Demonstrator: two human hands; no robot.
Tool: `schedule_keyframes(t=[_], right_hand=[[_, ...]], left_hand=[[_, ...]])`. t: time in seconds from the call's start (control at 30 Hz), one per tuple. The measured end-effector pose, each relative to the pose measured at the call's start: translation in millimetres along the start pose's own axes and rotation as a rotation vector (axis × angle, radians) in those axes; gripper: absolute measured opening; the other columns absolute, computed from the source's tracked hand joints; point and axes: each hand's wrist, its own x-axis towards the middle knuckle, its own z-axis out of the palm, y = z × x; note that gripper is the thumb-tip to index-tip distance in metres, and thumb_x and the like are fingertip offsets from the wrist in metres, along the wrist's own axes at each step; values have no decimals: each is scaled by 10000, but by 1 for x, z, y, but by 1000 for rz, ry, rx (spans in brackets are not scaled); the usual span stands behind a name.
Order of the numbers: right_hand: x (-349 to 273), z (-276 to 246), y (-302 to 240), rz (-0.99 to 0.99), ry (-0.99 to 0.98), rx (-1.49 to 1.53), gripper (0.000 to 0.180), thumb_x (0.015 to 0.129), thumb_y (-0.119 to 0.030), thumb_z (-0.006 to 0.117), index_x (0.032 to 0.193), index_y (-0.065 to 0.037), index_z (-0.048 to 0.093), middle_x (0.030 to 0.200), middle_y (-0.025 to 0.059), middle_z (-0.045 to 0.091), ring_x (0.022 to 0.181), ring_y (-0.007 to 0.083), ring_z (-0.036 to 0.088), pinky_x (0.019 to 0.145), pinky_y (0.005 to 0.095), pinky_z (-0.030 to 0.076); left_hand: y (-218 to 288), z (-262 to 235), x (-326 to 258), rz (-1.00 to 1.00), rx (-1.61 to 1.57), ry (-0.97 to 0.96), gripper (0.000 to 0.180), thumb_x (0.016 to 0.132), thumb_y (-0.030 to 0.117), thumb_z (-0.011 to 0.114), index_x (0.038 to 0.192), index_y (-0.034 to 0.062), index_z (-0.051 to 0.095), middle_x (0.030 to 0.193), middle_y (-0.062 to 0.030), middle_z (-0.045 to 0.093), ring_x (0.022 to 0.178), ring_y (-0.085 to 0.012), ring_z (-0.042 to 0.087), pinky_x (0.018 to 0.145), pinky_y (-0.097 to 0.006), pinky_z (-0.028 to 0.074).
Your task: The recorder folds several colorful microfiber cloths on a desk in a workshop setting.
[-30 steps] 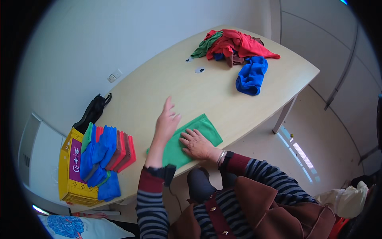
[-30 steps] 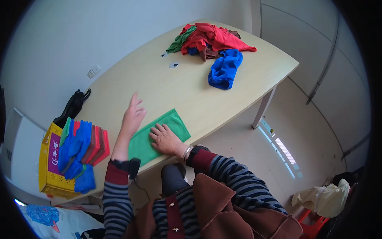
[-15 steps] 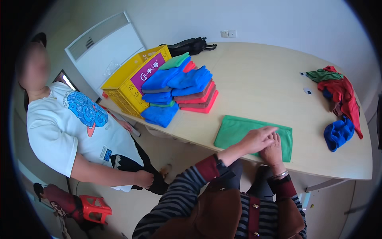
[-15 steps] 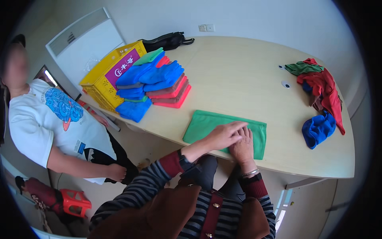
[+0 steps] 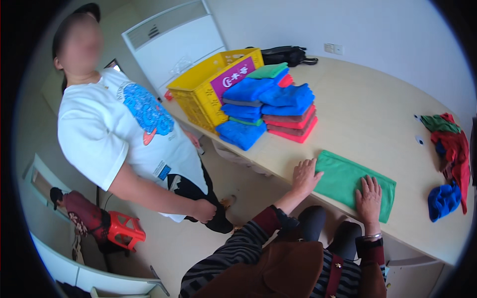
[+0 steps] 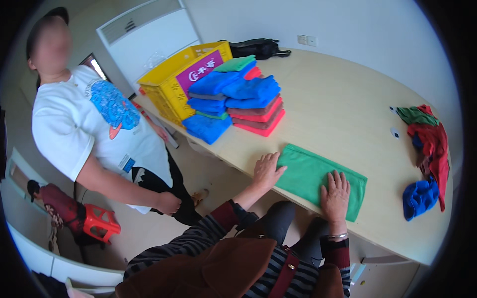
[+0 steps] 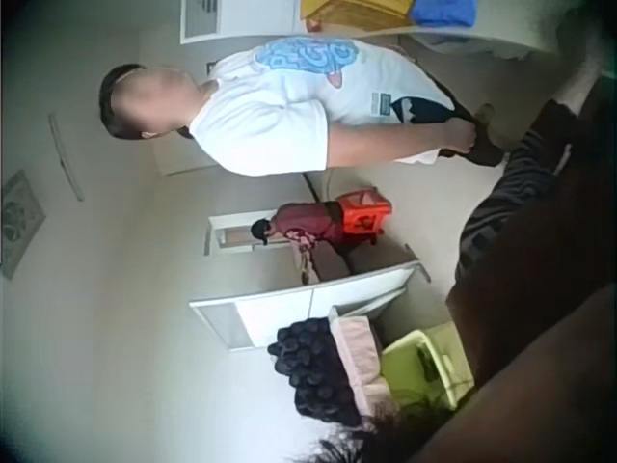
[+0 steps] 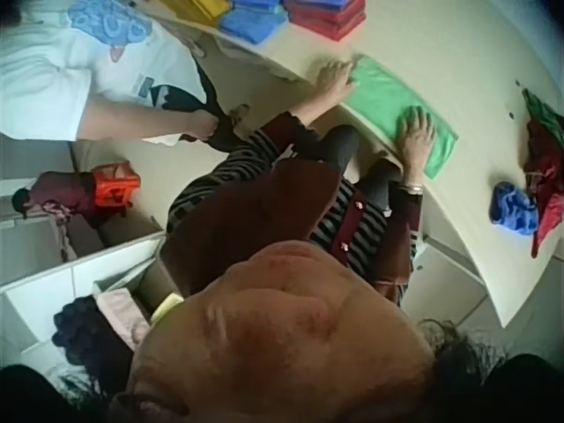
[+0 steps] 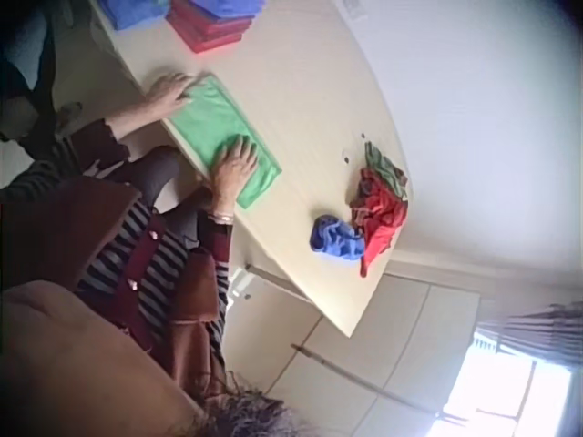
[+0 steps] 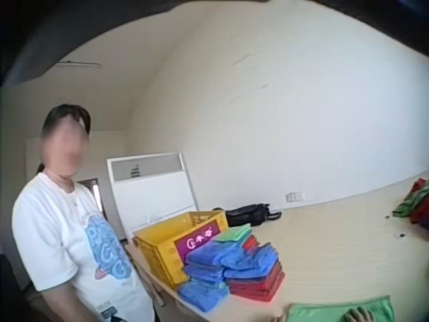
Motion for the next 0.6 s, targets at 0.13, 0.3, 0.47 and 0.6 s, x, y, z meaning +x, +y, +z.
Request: schedule_keyframes(t=[0.13,0.3,0.47,0.6], right_hand=[[2,-1,-2,9,-27,-11,462,886,-248,554,1297,-45,499,1403,138,440,1349,345,326,1120,477,235],[6,5,2,3,-63,-43,481,895,-254,541,1324,-47,475,1427,136,413,1361,343,310,1128,475,221],[8,7,1,-9,-72,-48,498,897,-261,538,1341,-50,458,1440,138,397,1367,342,301,1134,475,210],[3,9,6,0,-93,-44,503,896,-263,541,1344,-52,456,1439,140,397,1366,347,299,1135,479,205]], left_hand=[[1,9,13,-189,71,-144,442,773,335,709,1026,1,569,1037,-185,603,1004,-344,579,869,-437,469],[-2,31,29,-182,8,-156,445,738,320,731,985,-13,567,970,-190,624,945,-341,611,803,-453,495],[-26,52,48,-337,-402,-266,396,732,239,745,982,-31,600,966,-171,660,887,-309,652,766,-418,521],[-30,46,52,-488,-1025,-444,330,770,164,730,1021,-20,621,978,-132,672,873,-242,662,745,-371,535]])
